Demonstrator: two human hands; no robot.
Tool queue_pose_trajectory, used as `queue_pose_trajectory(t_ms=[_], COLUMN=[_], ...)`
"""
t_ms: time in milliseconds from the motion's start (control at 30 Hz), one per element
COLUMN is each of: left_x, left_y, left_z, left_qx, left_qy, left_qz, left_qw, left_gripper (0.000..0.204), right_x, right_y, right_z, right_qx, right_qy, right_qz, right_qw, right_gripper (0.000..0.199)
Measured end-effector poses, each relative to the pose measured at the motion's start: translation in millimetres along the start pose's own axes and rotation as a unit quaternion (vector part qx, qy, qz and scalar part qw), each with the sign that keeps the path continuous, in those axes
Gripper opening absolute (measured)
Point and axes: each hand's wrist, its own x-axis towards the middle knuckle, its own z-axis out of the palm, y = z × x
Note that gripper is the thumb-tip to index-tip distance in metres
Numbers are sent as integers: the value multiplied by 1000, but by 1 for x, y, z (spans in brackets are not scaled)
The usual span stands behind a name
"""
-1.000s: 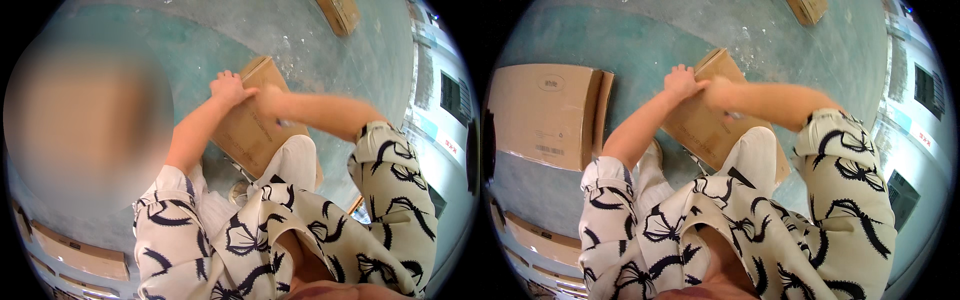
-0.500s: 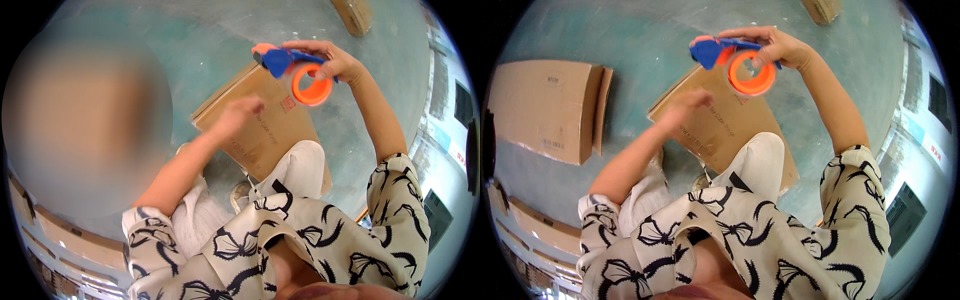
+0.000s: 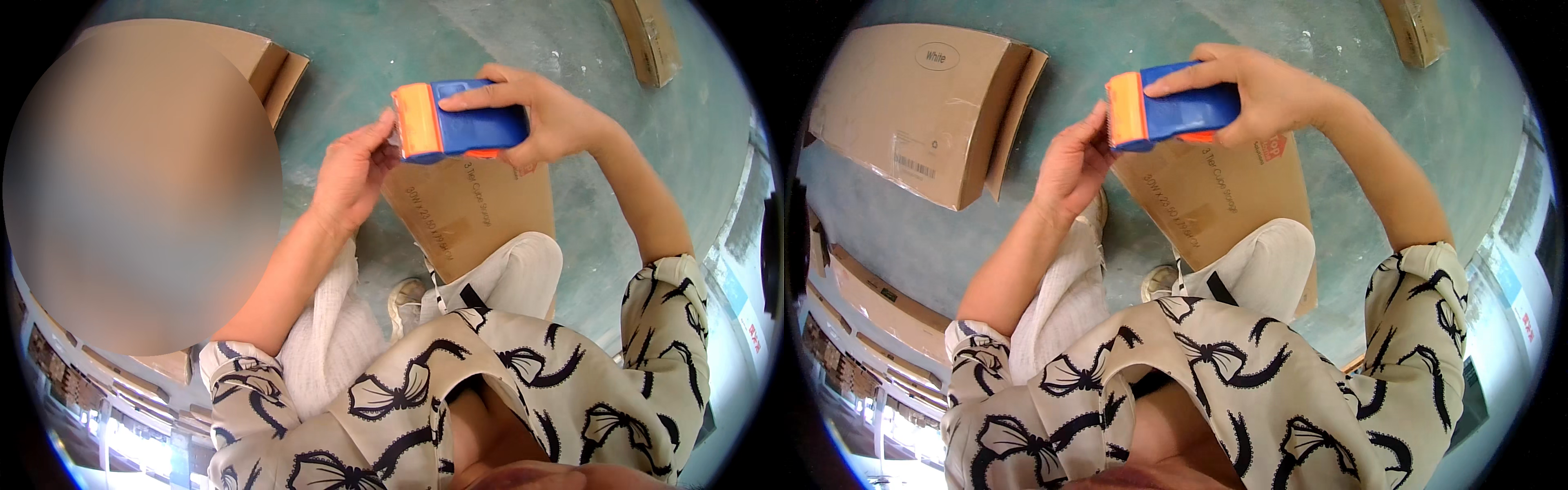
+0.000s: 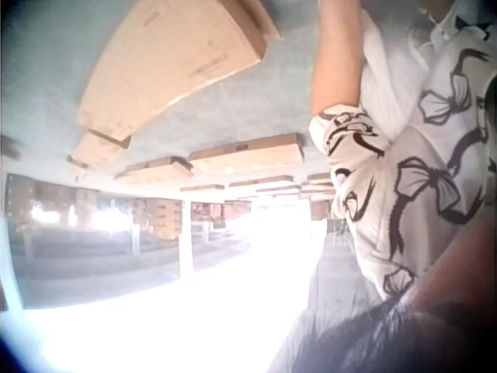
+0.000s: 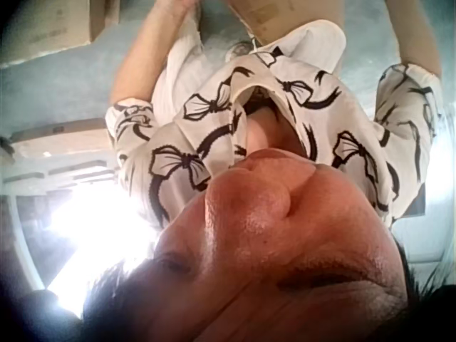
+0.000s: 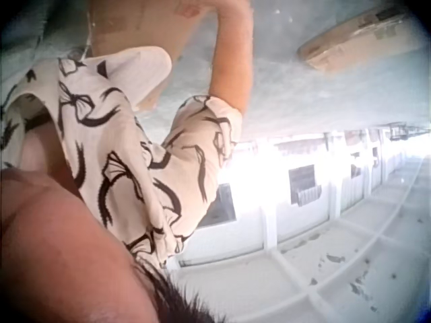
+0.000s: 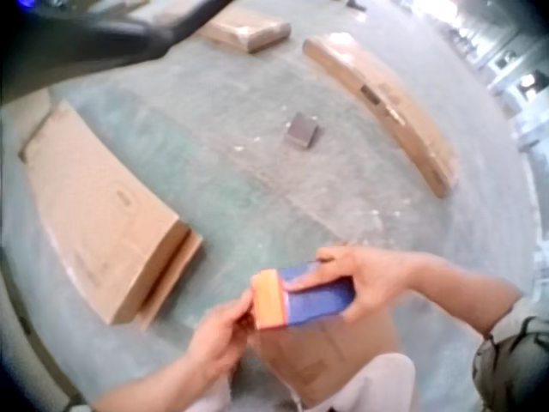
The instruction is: The person uses a handheld tape dispenser to seal multiple cardboard boxes on the floor. They repeatedly apply tape to the seams of the boxes, flip them over to seal different sides, and move the sealed boxes aside to make room for the next one.
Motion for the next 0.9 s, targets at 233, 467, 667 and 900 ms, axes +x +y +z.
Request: queue_pose_trajectory(t_ms=[233, 467, 667, 900], left_x=[12, 6, 16, -3], left_y=[42, 42, 6, -66], left_z=[-25, -119, -120, -119], left_qx=[244, 257, 256, 342], left_qy=[19, 183, 212, 155], left_qz=[150, -46, -122, -171], left_qw=[958, 948, 935, 911], left_gripper=[16, 21, 20, 19], right_x=[40, 18, 31, 2], right_y=[-19, 129, 180, 229], right_z=[-36, -141, -137, -102], right_qx=[-92, -25, 130, 234], right_qy=[-64, -215, -228, -214], right_qz=[-51, 143, 217, 224], right_qw=[992, 966, 940, 921], right_gripper=[66, 69, 75, 87])
